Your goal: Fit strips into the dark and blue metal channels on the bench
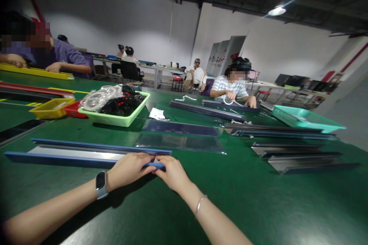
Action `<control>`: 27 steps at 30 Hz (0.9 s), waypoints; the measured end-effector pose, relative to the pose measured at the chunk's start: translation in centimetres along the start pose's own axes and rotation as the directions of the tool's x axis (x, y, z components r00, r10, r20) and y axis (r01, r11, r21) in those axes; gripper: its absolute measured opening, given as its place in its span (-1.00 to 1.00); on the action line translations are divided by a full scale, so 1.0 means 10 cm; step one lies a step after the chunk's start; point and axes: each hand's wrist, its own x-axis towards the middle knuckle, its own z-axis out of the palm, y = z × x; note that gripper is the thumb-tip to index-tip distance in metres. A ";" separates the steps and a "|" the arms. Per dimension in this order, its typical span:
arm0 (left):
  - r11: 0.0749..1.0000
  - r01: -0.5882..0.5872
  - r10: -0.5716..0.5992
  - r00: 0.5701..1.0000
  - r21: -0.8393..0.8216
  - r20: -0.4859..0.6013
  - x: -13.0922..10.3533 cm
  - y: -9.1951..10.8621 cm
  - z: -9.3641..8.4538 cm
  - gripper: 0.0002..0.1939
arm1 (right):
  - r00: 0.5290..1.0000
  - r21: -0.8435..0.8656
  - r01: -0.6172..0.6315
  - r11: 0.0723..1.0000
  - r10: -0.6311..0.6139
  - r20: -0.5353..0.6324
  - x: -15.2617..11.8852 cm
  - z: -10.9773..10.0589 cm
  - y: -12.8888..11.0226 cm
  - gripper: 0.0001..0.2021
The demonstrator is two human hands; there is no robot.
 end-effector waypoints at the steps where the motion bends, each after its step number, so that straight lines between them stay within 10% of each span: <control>1: 1.000 0.000 0.000 1.000 0.014 0.002 0.00 0.00 0.01 -0.62 | 1.000 -0.002 0.002 1.000 -0.002 -0.002 0.00 0.01 0.01 -0.70; 12: 0.996 -0.018 0.018 1.000 0.093 -0.001 0.08 0.06 0.04 -0.44 | 1.000 -0.066 0.010 0.998 -0.010 0.002 -0.04 0.06 0.06 -0.69; 27: 0.993 -0.105 0.108 0.992 0.052 -0.059 0.00 0.00 0.08 -0.71 | 0.998 -0.261 0.050 0.964 -0.056 -0.016 -0.05 0.04 -0.04 -0.81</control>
